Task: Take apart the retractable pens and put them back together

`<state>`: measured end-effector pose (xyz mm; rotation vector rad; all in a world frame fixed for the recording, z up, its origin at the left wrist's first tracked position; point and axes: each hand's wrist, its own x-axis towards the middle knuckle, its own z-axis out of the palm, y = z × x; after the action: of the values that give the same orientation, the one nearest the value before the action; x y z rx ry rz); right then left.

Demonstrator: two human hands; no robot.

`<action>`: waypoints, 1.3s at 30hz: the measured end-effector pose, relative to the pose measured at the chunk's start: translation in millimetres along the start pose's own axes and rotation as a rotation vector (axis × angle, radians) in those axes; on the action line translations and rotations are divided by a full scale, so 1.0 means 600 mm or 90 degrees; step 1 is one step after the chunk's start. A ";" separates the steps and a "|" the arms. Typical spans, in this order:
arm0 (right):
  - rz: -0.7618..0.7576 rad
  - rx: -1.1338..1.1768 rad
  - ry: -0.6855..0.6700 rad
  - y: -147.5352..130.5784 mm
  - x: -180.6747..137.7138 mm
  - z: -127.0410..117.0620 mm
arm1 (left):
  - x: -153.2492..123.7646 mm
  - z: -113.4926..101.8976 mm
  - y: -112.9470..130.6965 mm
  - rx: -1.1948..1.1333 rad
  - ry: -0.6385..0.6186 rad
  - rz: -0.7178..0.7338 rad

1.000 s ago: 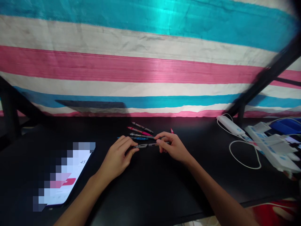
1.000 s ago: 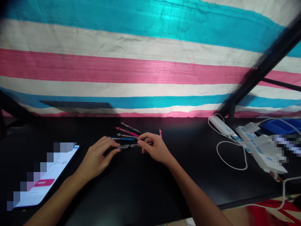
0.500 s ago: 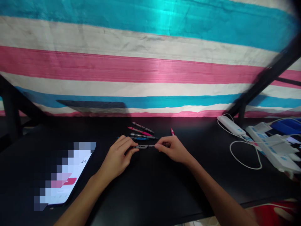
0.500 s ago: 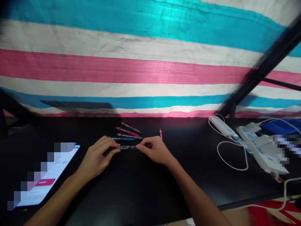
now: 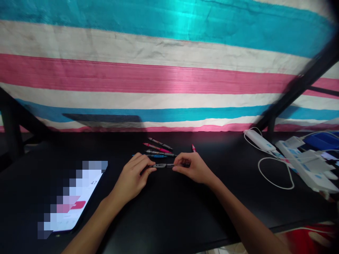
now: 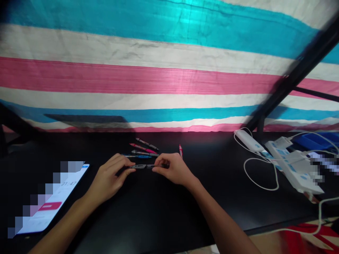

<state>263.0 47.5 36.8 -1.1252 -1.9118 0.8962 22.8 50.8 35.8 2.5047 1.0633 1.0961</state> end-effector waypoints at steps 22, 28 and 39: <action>-0.267 -0.288 0.131 0.010 -0.005 0.017 | -0.005 0.005 -0.015 -0.245 0.022 -0.256; -0.126 -0.156 0.046 -0.015 -0.005 0.015 | -0.008 -0.001 0.000 -0.106 0.102 -0.080; 0.177 0.390 0.281 -0.016 0.017 0.010 | -0.010 0.035 0.036 -0.149 -0.011 -0.016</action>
<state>250.4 51.9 44.6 -1.0971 -1.0347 1.1642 46.4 33.2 27.6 2.3068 0.9024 1.1183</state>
